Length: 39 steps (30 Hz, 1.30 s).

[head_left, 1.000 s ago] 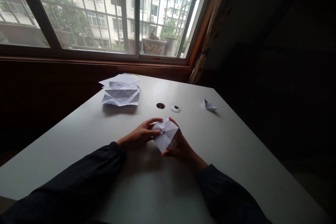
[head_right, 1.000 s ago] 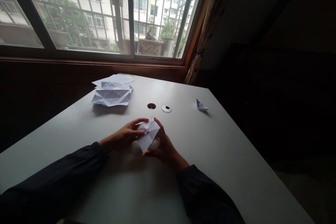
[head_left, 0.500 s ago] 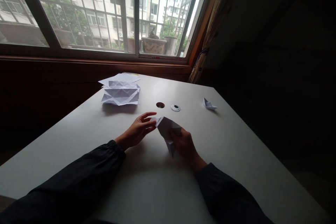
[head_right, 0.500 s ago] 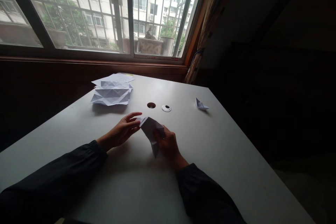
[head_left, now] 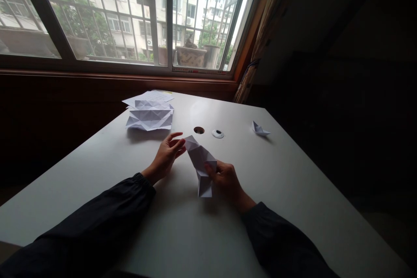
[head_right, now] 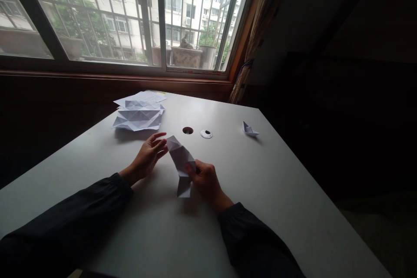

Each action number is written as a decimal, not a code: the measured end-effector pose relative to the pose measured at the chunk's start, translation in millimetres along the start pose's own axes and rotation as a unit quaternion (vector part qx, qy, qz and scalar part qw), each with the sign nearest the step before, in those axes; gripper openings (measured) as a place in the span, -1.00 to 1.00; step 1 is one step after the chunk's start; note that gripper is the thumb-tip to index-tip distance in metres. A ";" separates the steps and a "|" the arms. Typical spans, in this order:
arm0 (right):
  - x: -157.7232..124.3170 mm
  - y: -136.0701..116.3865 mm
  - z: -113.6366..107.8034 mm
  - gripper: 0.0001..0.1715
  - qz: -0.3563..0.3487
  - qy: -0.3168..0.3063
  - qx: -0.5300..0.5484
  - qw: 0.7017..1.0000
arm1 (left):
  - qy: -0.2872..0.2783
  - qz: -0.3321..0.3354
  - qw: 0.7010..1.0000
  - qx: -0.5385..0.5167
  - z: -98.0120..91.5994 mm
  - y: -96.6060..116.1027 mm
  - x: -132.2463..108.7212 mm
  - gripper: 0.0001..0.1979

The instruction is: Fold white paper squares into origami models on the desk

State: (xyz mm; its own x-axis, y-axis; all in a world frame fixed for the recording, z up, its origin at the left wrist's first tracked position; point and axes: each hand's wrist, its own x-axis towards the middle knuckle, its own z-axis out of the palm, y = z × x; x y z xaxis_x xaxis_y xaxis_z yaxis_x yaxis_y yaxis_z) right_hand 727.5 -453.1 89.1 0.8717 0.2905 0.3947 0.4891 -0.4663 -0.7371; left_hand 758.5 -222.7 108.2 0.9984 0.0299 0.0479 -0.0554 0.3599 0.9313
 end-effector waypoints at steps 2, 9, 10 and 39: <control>0.0 -2.7 0.3 -0.65 0.007 0.034 -0.024 0.999 | -0.003 0.062 0.997 0.051 2.5 0.1 -5.0 -0.46; 0.4 -15.6 5.4 -0.49 -0.046 0.066 -0.043 0.996 | -0.114 0.151 0.940 0.284 17.2 -7.5 -25.3 -0.70; 0.6 -17.7 5.7 -0.47 -0.066 0.059 -0.024 0.996 | -0.130 0.140 0.944 0.269 19.1 -8.1 -26.7 -0.66; 2.9 -19.6 9.4 -0.58 -0.015 0.063 0.227 0.972 | -0.209 0.068 0.955 0.198 15.7 -12.5 -20.7 -0.41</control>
State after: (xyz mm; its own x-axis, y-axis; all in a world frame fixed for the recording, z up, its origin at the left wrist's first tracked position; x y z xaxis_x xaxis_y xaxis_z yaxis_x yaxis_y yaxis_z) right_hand 720.1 -435.3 99.6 0.8677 0.1801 0.4633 0.4762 -0.0342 -0.8787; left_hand 738.7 -242.5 101.2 0.9033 -0.3543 0.2418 -0.2603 -0.0047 0.9655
